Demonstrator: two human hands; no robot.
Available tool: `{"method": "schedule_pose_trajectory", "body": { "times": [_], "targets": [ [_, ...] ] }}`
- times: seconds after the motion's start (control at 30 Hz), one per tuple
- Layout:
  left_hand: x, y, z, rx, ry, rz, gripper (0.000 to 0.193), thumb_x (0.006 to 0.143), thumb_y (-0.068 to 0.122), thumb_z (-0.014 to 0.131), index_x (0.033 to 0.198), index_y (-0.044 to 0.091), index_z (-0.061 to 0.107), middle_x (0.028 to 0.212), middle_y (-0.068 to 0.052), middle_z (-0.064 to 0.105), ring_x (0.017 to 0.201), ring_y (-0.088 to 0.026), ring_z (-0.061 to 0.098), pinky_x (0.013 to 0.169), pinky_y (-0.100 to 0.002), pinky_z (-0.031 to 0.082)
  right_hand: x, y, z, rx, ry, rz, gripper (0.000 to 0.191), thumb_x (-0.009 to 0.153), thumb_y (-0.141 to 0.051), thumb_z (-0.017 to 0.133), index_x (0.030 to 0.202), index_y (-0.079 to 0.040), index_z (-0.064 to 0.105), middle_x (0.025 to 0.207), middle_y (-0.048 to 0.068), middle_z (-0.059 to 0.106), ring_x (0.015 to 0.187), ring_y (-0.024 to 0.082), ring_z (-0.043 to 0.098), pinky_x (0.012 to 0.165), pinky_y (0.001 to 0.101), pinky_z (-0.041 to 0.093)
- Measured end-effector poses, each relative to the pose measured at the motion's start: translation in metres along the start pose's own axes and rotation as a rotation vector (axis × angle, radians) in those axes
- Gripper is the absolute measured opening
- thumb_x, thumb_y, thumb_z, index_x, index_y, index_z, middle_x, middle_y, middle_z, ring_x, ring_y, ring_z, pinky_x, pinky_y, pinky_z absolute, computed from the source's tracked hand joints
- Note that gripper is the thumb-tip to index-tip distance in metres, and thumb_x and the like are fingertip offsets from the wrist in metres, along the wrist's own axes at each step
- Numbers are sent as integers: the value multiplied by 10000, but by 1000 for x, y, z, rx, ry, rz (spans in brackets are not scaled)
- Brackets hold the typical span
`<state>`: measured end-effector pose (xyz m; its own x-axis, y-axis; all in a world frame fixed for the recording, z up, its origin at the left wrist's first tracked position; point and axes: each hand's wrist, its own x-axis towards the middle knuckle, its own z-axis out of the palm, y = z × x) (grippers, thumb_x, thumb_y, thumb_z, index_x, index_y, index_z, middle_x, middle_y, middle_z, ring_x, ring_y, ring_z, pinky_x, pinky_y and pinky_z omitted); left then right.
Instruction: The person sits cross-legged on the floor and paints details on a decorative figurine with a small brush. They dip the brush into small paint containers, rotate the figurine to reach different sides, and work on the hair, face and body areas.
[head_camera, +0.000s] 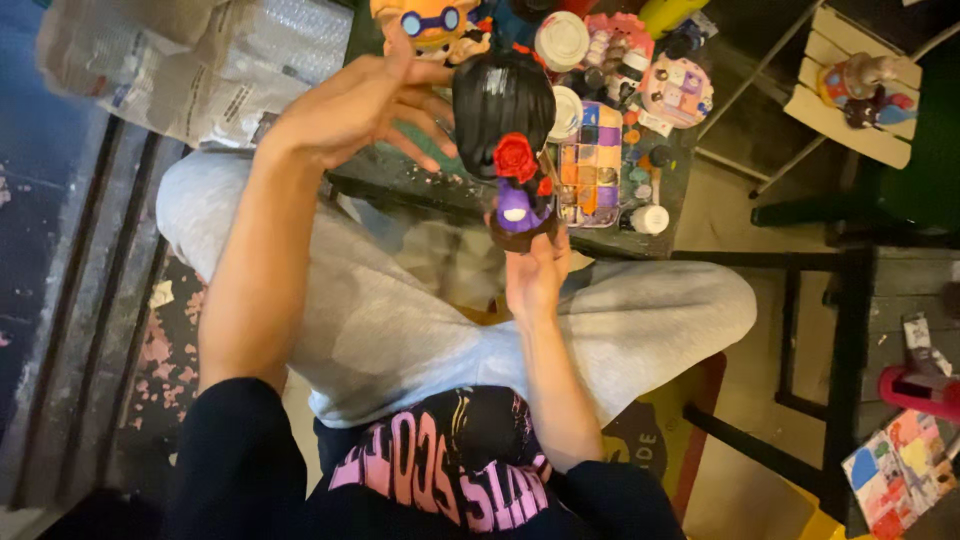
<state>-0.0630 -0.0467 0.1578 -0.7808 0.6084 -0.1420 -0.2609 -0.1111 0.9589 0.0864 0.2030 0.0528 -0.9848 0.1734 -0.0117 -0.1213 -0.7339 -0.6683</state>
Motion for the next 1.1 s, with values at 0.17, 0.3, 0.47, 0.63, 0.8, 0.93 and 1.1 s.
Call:
{"method": "schedule_pose_trajectory", "body": {
  "times": [0.17, 0.3, 0.47, 0.63, 0.8, 0.93, 1.1],
  "targets": [
    [-3, 6, 3, -5, -21, 111, 957, 987, 726, 313, 1465, -75, 524, 1287, -218, 668, 995, -278, 715, 854, -421, 626, 10, 3, 22, 20, -106, -23, 523, 988, -232, 794, 1382, -1, 539, 1425, 158, 610, 1352, 365, 595, 1205, 661, 428],
    [-4, 2, 3, 5, -47, 169, 923, 1017, 705, 384, 1550, -45, 448, 1322, -203, 630, 1017, -234, 657, 850, -394, 601, 12, 8, 23, 59, -102, 37, 619, 994, -314, 761, 1455, 9, 504, 1426, 180, 599, 1351, 365, 572, 1212, 630, 424],
    [-4, -5, 5, 107, -141, 263, 853, 1055, 667, 425, 1636, 46, 369, 1272, -160, 614, 982, -173, 581, 826, -332, 546, 14, 8, 19, 185, -34, 209, 704, 986, -449, 682, 1469, 15, 466, 1446, 199, 568, 1376, 393, 547, 1189, 558, 433],
    [-3, -6, 7, 166, -165, 265, 762, 1078, 615, 413, 1632, 94, 388, 1226, -127, 643, 919, -139, 575, 780, -293, 534, 15, 4, 18, 309, -10, 294, 735, 1007, -484, 644, 1508, 15, 445, 1486, 208, 543, 1366, 399, 545, 1156, 524, 460],
    [0, -7, 9, 181, -146, 245, 669, 1099, 553, 414, 1602, 112, 432, 1183, -92, 672, 900, -117, 592, 781, -280, 538, 15, -1, 14, 368, -6, 334, 736, 999, -477, 653, 1517, -2, 435, 1500, 211, 531, 1371, 397, 540, 1139, 512, 478],
    [-1, -6, 9, 198, -122, 257, 643, 1097, 541, 450, 1561, 100, 501, 1143, -71, 684, 908, -114, 597, 794, -275, 530, 13, -2, 12, 446, 38, 377, 740, 988, -475, 664, 1513, -5, 438, 1502, 222, 524, 1365, 407, 537, 1130, 507, 488],
    [-2, -3, 11, 164, -52, 244, 548, 1116, 457, 487, 1497, 74, 577, 1130, -58, 695, 910, -100, 610, 816, -256, 519, 12, -3, 7, 469, 60, 388, 765, 968, -473, 688, 1516, -7, 426, 1502, 237, 511, 1362, 417, 527, 1115, 504, 495]
  ]
}}
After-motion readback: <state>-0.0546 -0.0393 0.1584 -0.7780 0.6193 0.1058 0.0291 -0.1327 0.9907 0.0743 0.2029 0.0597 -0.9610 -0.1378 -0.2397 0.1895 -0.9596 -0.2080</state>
